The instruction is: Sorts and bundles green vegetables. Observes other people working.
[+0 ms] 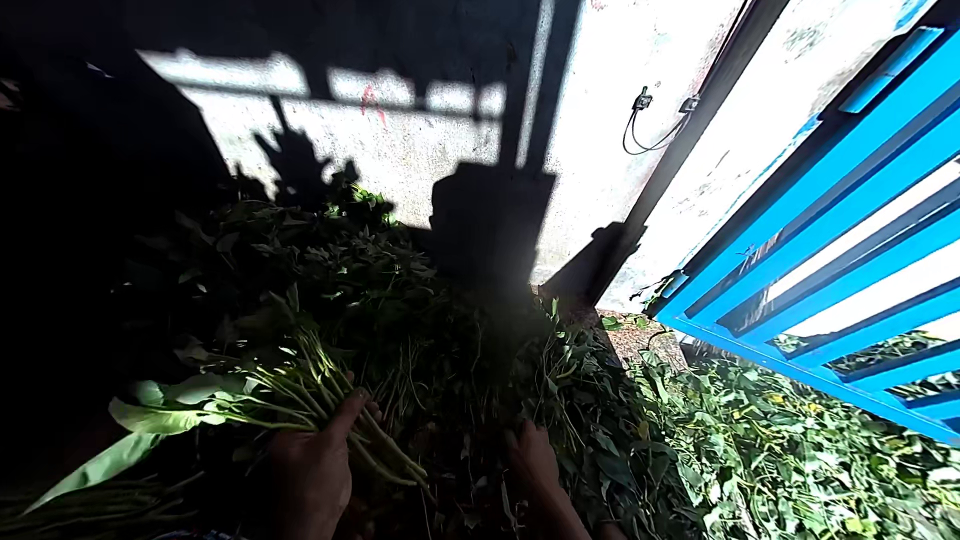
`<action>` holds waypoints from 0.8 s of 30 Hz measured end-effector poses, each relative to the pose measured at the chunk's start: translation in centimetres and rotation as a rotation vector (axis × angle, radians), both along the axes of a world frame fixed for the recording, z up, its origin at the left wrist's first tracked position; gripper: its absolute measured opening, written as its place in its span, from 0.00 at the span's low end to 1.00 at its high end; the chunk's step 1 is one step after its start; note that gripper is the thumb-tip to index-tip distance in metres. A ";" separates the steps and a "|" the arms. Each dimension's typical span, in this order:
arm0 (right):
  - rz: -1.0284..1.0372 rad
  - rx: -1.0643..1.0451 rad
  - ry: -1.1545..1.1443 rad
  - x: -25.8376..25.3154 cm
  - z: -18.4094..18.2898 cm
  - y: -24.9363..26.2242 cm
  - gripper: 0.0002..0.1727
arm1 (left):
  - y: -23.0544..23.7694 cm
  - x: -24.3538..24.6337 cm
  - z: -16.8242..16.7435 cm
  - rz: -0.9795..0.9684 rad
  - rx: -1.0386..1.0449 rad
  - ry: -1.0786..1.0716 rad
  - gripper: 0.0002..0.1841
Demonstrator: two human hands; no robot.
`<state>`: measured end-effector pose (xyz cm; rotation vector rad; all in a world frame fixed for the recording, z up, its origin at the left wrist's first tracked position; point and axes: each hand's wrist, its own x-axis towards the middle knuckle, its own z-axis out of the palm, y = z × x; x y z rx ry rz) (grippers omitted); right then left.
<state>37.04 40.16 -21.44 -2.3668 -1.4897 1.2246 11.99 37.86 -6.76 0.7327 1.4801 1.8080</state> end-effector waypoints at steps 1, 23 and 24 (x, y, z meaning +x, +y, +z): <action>-0.079 -0.026 -0.073 0.9 -2.1 0.5 0.31 | -0.1 0.2 0.0 -0.028 -0.046 -0.069 0.16; 0.280 -0.145 0.770 8.8 1.1 -2.7 0.16 | -0.6 1.3 -0.4 -0.221 -0.150 -0.108 0.13; 0.397 -0.264 0.660 8.2 1.3 -2.6 0.19 | -0.6 1.3 -0.4 -0.221 -0.153 -0.099 0.14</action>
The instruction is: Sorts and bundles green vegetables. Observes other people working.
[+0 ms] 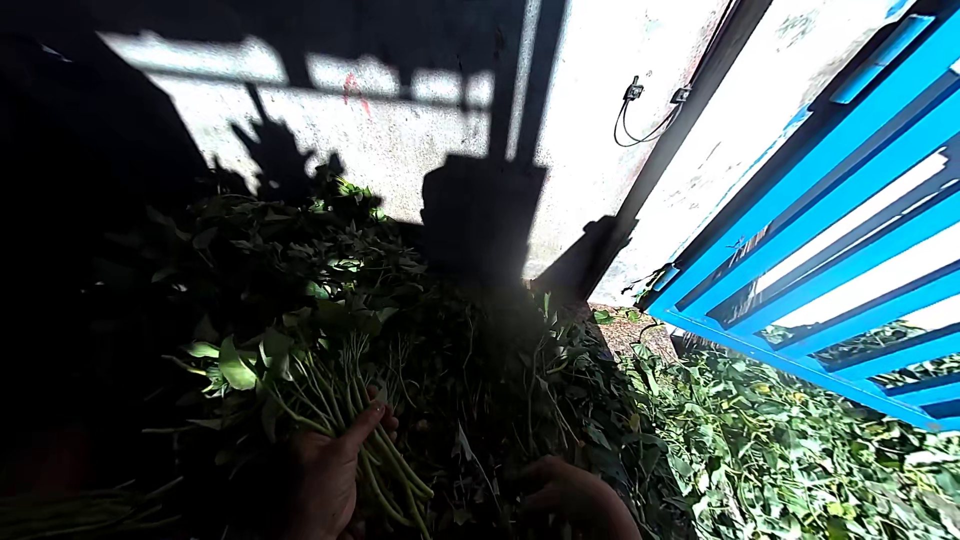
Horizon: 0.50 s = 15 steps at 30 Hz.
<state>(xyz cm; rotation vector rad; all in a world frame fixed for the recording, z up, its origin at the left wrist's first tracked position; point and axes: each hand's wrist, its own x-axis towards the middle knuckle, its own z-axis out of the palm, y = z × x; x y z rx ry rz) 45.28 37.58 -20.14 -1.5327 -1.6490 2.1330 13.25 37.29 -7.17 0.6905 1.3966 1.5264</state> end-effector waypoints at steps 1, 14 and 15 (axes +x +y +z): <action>0.050 0.019 -0.119 -0.5 -0.4 0.3 0.20 | 0.0 0.0 0.0 0.003 -0.003 0.006 0.14; -0.562 0.258 -0.798 -2.4 -6.9 5.7 0.22 | 0.1 0.5 -0.5 -0.016 -0.027 -0.031 0.10; -0.702 0.282 -0.664 -2.6 -6.4 5.5 0.20 | 0.2 0.5 -0.5 -0.012 -0.036 -0.033 0.10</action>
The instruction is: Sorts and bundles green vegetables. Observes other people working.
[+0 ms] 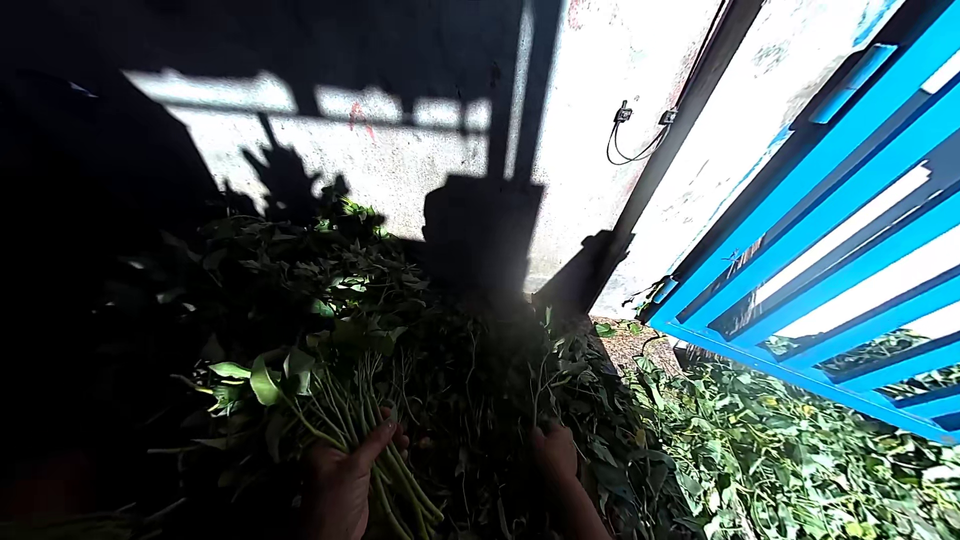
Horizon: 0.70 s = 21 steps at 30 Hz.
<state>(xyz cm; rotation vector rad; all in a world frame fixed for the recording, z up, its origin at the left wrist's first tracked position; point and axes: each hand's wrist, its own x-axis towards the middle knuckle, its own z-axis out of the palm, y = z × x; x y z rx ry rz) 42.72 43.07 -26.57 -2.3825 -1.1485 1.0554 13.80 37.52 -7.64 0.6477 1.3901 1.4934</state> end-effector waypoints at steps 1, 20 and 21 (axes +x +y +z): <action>-0.093 0.132 0.142 -0.3 0.6 -0.4 0.17 | 0.1 0.1 -0.1 0.003 -0.009 -0.002 0.10; 0.518 0.701 0.578 -12.9 8.6 -11.6 0.16 | 1.6 -0.6 -2.0 -0.095 -0.068 0.038 0.22; 0.559 0.704 0.539 -13.1 8.7 -11.7 0.15 | 1.6 -0.8 -1.9 -0.076 -0.057 0.058 0.24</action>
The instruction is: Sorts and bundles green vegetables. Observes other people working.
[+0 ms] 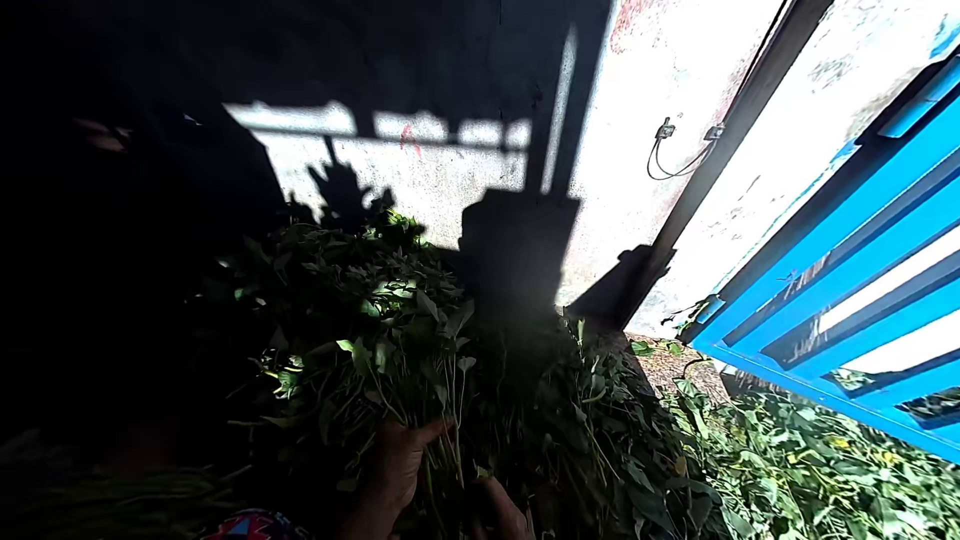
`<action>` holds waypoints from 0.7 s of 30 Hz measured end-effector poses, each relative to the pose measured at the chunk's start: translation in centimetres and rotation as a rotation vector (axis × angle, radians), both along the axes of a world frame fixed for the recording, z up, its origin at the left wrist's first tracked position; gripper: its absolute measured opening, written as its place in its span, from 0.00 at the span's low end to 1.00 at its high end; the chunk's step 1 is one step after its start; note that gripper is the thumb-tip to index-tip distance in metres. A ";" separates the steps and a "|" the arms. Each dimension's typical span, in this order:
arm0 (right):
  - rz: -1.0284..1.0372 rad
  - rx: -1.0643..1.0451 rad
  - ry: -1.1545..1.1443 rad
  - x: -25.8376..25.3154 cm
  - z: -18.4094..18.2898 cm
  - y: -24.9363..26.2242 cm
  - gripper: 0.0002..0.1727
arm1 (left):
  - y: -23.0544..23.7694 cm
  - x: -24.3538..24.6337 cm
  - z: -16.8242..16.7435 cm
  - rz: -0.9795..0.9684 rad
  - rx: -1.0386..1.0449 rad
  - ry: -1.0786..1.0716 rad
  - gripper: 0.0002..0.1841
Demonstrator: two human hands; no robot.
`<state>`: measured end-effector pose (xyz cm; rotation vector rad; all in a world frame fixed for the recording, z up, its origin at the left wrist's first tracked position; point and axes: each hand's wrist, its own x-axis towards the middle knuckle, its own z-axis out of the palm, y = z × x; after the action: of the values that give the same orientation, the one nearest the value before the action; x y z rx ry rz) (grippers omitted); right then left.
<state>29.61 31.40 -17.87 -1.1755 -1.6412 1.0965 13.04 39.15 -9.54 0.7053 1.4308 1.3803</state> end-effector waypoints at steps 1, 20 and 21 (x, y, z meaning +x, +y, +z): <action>0.010 0.021 -0.039 -0.1 0.1 -0.1 0.15 | 0.0 -0.2 0.2 0.010 0.016 0.005 0.25; -0.318 -0.179 0.365 -3.7 4.9 1.9 0.13 | -1.3 0.2 0.6 -0.081 0.165 -0.003 0.23; -0.373 -0.147 0.409 -3.9 5.2 1.8 0.11 | -1.2 0.2 0.7 -0.061 0.145 0.002 0.23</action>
<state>25.69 33.24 -12.71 -1.1949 -0.9976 1.1351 13.21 37.93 -8.86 0.8362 1.3096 1.4460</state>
